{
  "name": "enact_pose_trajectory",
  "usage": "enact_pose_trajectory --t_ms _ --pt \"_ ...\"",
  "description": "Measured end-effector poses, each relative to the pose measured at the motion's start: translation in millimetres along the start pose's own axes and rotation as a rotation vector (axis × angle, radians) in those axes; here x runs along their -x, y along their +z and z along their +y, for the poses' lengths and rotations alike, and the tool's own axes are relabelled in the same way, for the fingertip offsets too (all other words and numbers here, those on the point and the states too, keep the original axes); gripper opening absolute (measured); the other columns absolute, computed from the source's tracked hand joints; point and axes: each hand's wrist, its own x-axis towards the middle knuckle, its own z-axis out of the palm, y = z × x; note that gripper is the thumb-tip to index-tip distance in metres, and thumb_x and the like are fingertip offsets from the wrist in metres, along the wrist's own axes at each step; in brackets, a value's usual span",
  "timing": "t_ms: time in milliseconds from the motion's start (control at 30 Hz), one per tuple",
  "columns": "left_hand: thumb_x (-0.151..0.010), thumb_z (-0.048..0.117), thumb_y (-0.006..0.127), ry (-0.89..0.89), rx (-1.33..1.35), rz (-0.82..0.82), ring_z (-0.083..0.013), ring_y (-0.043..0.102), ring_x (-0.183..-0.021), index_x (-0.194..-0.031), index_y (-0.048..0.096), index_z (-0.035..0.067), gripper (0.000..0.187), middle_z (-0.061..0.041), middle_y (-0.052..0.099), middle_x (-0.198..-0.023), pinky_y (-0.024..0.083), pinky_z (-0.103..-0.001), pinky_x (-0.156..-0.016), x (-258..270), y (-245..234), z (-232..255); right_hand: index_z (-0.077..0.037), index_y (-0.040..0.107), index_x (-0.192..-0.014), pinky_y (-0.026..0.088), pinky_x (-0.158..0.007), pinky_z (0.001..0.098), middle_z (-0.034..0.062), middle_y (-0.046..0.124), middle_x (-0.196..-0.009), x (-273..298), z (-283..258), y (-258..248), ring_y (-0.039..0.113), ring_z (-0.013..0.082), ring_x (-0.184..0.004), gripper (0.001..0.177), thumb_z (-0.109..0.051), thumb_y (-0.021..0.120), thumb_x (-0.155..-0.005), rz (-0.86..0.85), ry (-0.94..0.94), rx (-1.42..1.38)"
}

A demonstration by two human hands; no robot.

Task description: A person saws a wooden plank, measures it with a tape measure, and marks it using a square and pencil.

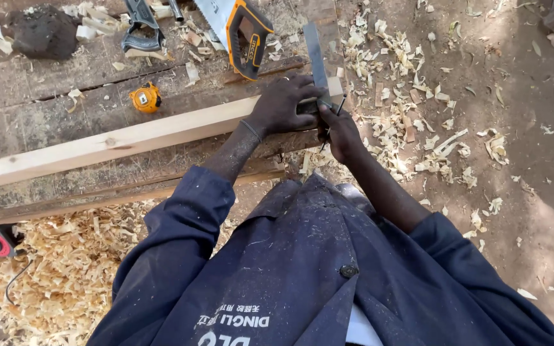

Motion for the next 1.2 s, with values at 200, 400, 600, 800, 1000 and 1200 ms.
enact_pose_trajectory --t_ms 200,400,600,800,1000,1200 --pt "-0.081 0.038 0.080 0.001 -0.075 0.055 -0.0373 0.059 -0.122 -0.124 0.070 0.034 0.044 -0.006 0.065 -0.131 0.048 -0.050 -0.095 -5 13 -8 -0.006 0.066 -0.107 0.050 -0.054 0.0283 0.0068 0.059 -0.084 13 -17 1 0.061 0.0177 -0.068 0.027 -0.031 0.056 -0.108 0.071 0.020 0.015" --pt "-0.080 0.040 0.081 0.001 -0.072 0.052 -0.0350 0.059 -0.123 -0.124 0.070 0.036 0.046 -0.005 0.065 -0.132 0.048 -0.049 -0.093 -6 16 -10 -0.005 0.068 -0.117 0.057 -0.056 0.0260 0.0029 0.058 -0.086 42 -42 -15 0.063 0.0137 -0.072 0.035 -0.032 0.047 -0.111 0.144 0.026 -0.012" --pt "-0.079 0.043 0.081 -0.011 -0.093 0.050 -0.0344 0.059 -0.123 -0.126 0.070 0.038 0.048 -0.005 0.065 -0.133 0.048 -0.048 -0.094 -5 18 -11 -0.008 0.072 -0.105 0.060 -0.063 0.0268 -0.0001 0.051 -0.080 42 -37 -40 0.061 0.0112 -0.074 0.051 -0.050 0.044 -0.109 0.262 -0.078 0.095" --pt "-0.080 0.042 0.080 0.011 -0.082 0.077 -0.0356 0.060 -0.121 -0.125 0.070 0.036 0.047 -0.007 0.065 -0.132 0.048 -0.049 -0.092 -5 16 -12 -0.008 0.064 -0.095 0.049 -0.045 0.0221 -0.0012 0.038 -0.062 35 -64 -40 0.052 0.0116 -0.048 0.070 -0.066 0.027 -0.104 0.373 -0.231 0.099" --pt "-0.080 0.043 0.080 -0.009 -0.054 0.080 -0.0357 0.060 -0.121 -0.125 0.071 0.036 0.047 -0.008 0.066 -0.132 0.047 -0.049 -0.092 -5 18 -11 -0.007 0.062 -0.095 0.051 -0.057 0.0262 0.0108 0.056 -0.061 21 -77 -24 0.066 0.0197 -0.055 0.051 -0.052 0.044 -0.111 0.322 -0.572 0.172" --pt "-0.080 0.045 0.080 -0.015 -0.057 0.073 -0.0334 0.060 -0.122 -0.126 0.071 0.038 0.047 -0.005 0.065 -0.133 0.047 -0.047 -0.092 -6 22 -17 -0.006 0.064 -0.102 0.058 -0.065 0.0288 0.0131 0.066 -0.074 13 -85 -10 0.070 0.0190 -0.072 0.042 -0.045 0.053 -0.111 0.257 -0.606 0.219"
